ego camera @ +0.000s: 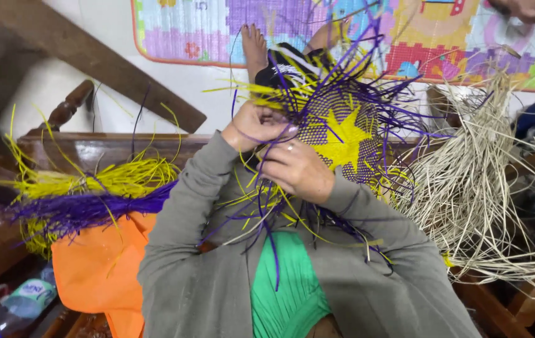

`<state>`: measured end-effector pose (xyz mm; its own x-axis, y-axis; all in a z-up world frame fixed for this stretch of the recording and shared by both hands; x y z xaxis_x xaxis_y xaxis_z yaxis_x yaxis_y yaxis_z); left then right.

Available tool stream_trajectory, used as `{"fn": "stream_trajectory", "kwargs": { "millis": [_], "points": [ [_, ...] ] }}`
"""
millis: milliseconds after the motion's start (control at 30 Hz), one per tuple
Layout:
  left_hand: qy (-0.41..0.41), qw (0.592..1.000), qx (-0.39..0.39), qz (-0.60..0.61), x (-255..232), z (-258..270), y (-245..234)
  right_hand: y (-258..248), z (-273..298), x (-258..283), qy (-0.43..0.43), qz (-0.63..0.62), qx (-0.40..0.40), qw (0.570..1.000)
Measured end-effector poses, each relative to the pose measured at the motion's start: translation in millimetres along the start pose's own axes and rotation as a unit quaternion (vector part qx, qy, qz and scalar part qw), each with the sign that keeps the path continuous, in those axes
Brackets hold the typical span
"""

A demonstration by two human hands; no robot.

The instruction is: Weaving colored straw or fibers into a circular mat pattern using hands.

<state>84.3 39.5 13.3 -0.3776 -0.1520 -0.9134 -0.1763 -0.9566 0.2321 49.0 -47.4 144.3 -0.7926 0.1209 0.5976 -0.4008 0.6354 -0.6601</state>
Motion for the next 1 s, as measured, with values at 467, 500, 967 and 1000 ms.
{"fn": "stream_trajectory", "kwargs": {
  "millis": [467, 500, 967, 1000],
  "points": [
    [0.160, 0.898, 0.067, -0.404, -58, 11, 8, -23, -8, 21, 0.055, -0.315, 0.073, 0.944],
    [0.148, 0.901, 0.068, -0.401, -53, 9, 7, -32, -9, 17, 0.070, -0.325, 0.032, 0.942],
    [0.094, 0.981, 0.005, -0.172, -45, 17, 11, -50, 5, -33, 0.137, 0.110, -0.023, 0.984],
    [0.107, 0.977, 0.004, -0.182, -49, 19, 10, -48, 4, -33, 0.139, 0.138, -0.024, 0.980]
  ]
}}
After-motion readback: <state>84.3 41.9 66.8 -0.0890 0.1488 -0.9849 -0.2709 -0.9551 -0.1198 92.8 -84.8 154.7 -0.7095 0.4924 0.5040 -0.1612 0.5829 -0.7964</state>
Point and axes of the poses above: each hand's wrist, its own z-axis away from the middle knuckle, its own y-axis out of the palm, x = y × z, the point moved 5 cm from there along -z, towards the middle knuckle, and after that the axes turned 2 degrees about z, right-handed, at the moved point
